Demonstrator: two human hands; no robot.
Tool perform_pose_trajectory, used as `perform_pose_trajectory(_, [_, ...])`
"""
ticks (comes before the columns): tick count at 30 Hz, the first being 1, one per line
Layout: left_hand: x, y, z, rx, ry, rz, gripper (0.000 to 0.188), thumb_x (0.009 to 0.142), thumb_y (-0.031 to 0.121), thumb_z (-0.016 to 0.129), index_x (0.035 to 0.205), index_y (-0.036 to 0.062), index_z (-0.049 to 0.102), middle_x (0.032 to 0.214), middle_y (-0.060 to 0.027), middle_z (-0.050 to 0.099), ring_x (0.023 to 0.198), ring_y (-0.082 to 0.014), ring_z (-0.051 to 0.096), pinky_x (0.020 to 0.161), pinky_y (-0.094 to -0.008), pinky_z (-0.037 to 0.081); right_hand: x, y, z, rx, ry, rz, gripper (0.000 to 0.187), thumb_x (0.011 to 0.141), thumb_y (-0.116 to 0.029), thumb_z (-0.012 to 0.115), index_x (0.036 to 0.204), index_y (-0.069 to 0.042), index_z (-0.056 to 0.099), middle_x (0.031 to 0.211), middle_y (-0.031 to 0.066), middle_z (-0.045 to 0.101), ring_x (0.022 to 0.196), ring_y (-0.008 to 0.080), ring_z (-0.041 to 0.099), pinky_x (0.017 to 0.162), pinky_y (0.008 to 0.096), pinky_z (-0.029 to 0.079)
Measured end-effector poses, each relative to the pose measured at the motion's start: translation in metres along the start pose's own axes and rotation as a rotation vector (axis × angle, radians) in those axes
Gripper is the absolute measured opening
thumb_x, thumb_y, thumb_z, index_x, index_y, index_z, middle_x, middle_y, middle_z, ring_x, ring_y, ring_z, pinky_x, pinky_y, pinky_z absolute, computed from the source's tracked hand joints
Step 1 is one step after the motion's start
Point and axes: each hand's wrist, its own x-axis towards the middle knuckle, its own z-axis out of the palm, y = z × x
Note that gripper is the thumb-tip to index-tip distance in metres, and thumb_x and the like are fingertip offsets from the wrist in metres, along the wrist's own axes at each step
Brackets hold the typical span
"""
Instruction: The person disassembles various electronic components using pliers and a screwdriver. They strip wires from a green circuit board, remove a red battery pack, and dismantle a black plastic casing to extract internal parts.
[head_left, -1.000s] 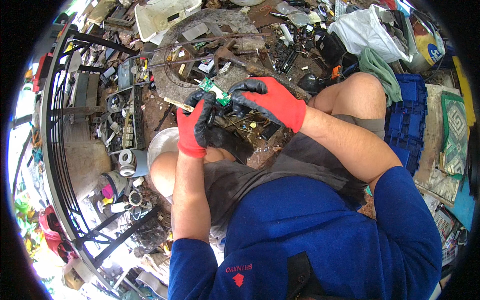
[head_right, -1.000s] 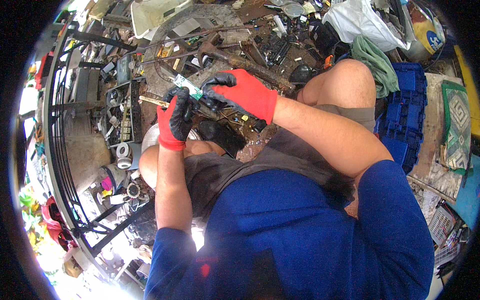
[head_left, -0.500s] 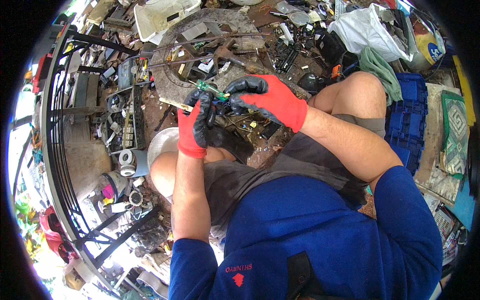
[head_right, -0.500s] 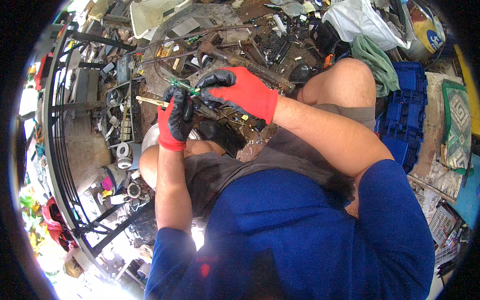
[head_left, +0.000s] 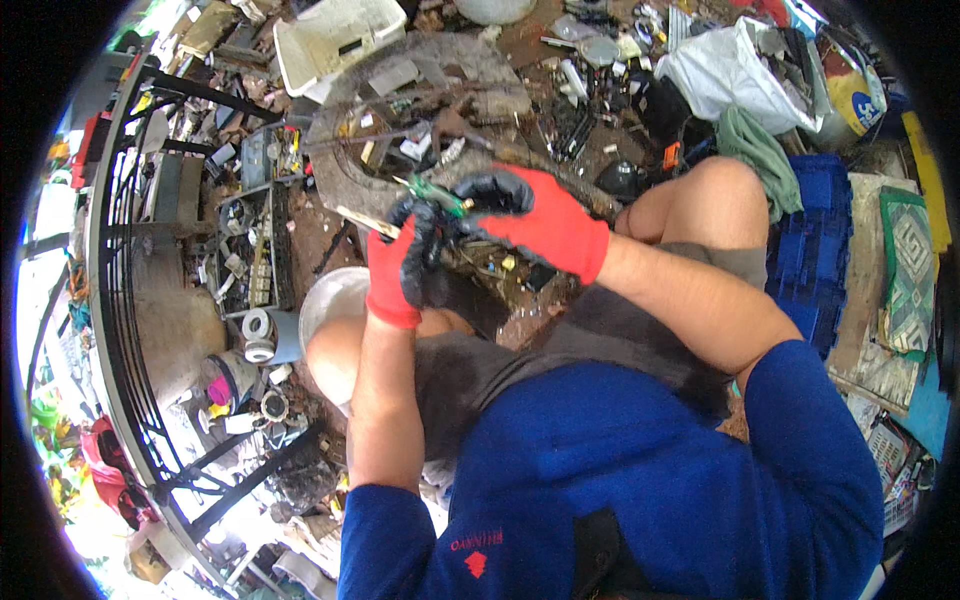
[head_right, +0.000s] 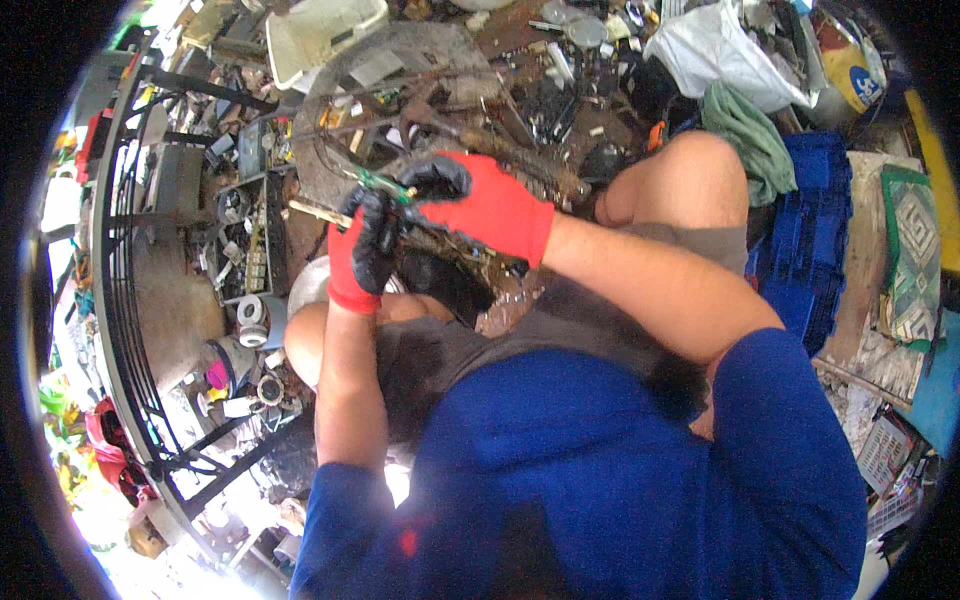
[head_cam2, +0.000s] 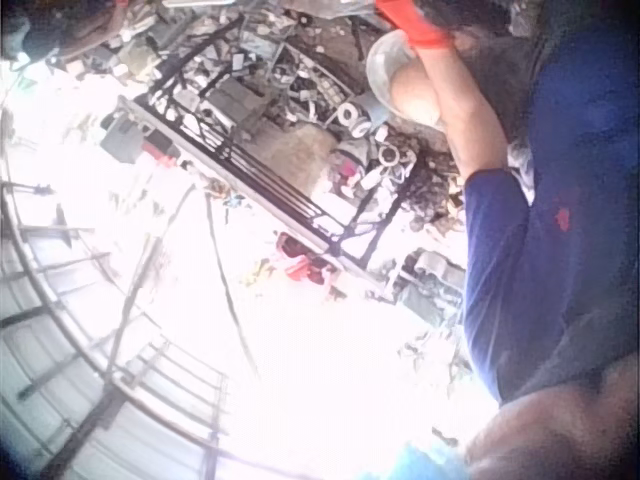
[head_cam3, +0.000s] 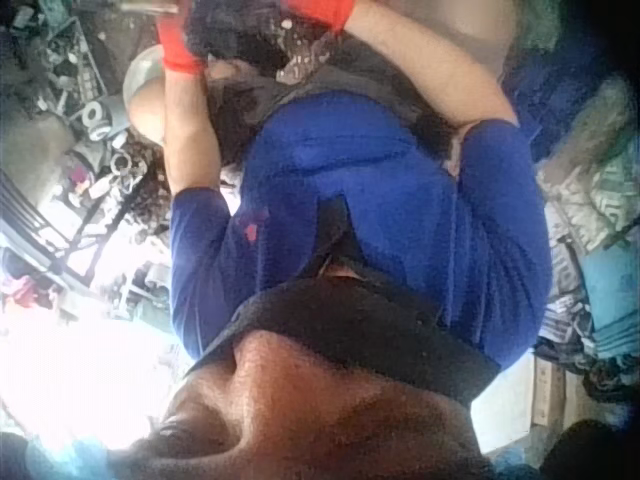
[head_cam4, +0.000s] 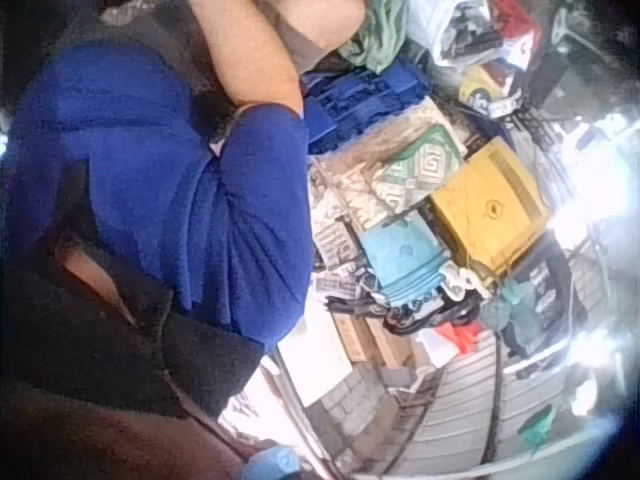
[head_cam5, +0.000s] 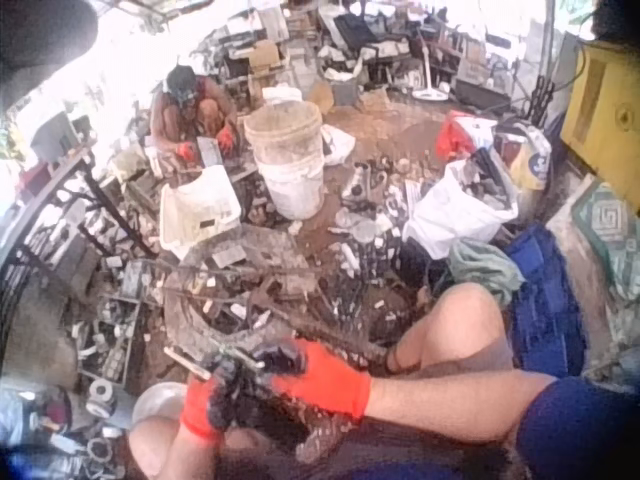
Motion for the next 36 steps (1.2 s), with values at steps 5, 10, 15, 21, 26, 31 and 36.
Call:
perform_pose_trajectory(5, [-0.003,0.012,0.02,0.024,0.06,-0.025,0.018,0.098,0.018,0.057,0.103,0.0028,0.065,0.086,0.0009,0.062,0.073,-0.0086,0.056,0.065,-0.0231,0.046,0.002,0.007,-0.005,-0.179,0.094,-0.023,0.024,0.087,-0.006,0.067,0.11,-0.003,0.066,0.092,0.0018,0.067,0.083,0.0078,0.057,0.074,0.0272,0.05])
perform_pose_trajectory(10, [0.004,0.008,0.02,-0.108,-0.03,-0.034,0.036,0.1,0.016,0.054,0.13,-0.003,0.055,0.089,0.0001,0.062,0.076,-0.0096,0.057,0.066,-0.025,0.048,0.011,-0.013,-0.018,-0.092,0.213,-0.051,0.024,0.087,-0.009,0.067,0.109,0.0,0.066,0.098,0.0083,0.071,0.091,0.012,0.062,0.083,0.0307,0.05])
perform_pose_trajectory(15, [0.001,-0.004,0.002,-0.094,0.057,-0.087,0.032,0.099,0.018,0.056,0.125,-0.001,0.06,0.082,-0.0003,0.061,0.068,-0.0096,0.056,0.059,-0.0249,0.047,0.081,-0.072,-0.05,0.15,0.281,-0.162,0.025,0.088,-0.008,0.067,0.111,0.001,0.066,0.098,0.0062,0.07,0.089,0.013,0.063,0.081,0.0296,0.051])
perform_pose_trajectory(21, [0.024,0.004,0.032,-0.04,-0.029,-0.075,0.029,0.098,0.02,0.058,0.12,0.0014,0.064,0.08,0.0004,0.061,0.068,-0.0095,0.055,0.059,-0.0254,0.046,0.268,-0.206,-0.219,0.085,0.392,-0.192,0.037,0.093,-0.032,0.063,0.111,0.0,0.065,0.098,0.0103,0.069,0.083,0.019,0.066,0.075,0.0343,0.052])
perform_pose_trajectory(26, [-0.005,0.011,-0.009,-0.065,0.116,-0.079,0.028,0.098,0.02,0.059,0.118,0.002,0.065,0.078,0.0005,0.06,0.066,-0.0093,0.055,0.057,-0.026,0.045,0.245,-0.181,-0.171,-0.323,0.538,-0.201,0.05,0.092,-0.04,0.059,0.113,0.005,0.063,0.109,0.0144,0.068,0.089,0.0204,0.064,0.077,0.0348,0.05])
perform_pose_trajectory(31, [0.008,0.0,0.003,-0.169,0.092,-0.091,0.027,0.096,0.019,0.06,0.118,0.0032,0.064,0.085,-0.0002,0.063,0.071,-0.0096,0.058,0.061,-0.0256,0.048,0.128,-0.039,-0.179,-0.461,0.141,0.029,0.037,0.093,-0.024,0.06,0.119,0.002,0.062,0.105,0.0119,0.07,0.097,0.0206,0.065,0.083,0.0331,0.051])
perform_pose_trajectory(36, [-0.006,0.007,-0.003,0.419,-0.021,0.212,0.028,0.098,0.018,0.056,0.122,0.004,0.062,0.091,-0.0013,0.065,0.078,-0.0108,0.061,0.067,-0.0257,0.049,0.05,-0.034,-0.082,-0.58,-0.152,-0.05,0.041,0.09,-0.021,0.061,0.129,-0.011,0.058,0.114,0.0169,0.066,0.102,0.0247,0.063,0.092,0.0354,0.049])
